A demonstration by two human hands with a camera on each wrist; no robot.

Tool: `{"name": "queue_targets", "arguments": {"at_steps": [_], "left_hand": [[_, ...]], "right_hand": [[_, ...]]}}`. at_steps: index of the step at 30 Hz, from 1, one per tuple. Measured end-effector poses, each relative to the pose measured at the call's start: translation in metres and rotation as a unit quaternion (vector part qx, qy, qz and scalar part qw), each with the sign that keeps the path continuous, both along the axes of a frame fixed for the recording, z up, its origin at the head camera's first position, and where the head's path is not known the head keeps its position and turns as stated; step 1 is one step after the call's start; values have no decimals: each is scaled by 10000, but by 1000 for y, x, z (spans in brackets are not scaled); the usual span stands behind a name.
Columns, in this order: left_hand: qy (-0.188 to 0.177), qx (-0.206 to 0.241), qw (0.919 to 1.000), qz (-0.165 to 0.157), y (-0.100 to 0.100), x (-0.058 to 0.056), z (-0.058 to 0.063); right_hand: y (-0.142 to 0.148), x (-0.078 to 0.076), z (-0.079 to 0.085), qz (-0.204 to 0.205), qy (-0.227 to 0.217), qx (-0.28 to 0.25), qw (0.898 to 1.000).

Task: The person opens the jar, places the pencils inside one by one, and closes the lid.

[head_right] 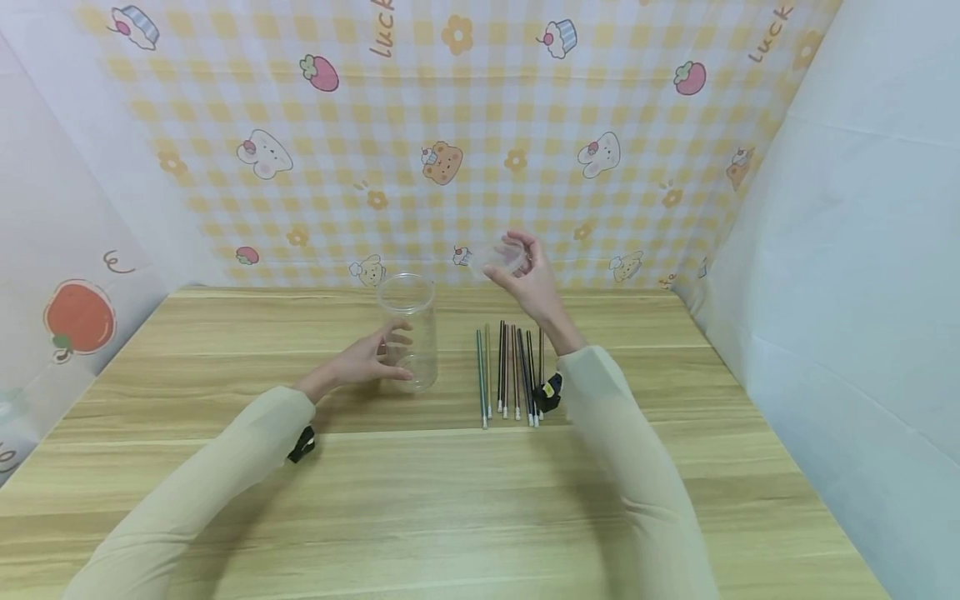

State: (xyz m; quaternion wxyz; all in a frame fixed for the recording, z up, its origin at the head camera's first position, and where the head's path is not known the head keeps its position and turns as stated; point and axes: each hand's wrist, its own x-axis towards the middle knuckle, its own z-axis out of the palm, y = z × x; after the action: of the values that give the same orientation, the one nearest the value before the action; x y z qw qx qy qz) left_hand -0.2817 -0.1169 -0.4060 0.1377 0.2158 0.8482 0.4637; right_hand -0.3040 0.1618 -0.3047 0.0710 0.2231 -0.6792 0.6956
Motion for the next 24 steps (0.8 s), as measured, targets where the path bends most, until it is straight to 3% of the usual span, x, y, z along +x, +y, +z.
{"name": "queue_targets", "arguments": {"at_steps": [4,11,24], "left_hand": [[24,25,10000,-60,0,1,1],[-215,69,9996,-184,2,20,31],[-203,14,9997,-139,3,21,34]], "right_hand": [[11,-1,-5,-259,20,66,9996],[33,0,-14,-312,-164,51,9994],[85,6,-39,-670,-398,306,9965]]}}
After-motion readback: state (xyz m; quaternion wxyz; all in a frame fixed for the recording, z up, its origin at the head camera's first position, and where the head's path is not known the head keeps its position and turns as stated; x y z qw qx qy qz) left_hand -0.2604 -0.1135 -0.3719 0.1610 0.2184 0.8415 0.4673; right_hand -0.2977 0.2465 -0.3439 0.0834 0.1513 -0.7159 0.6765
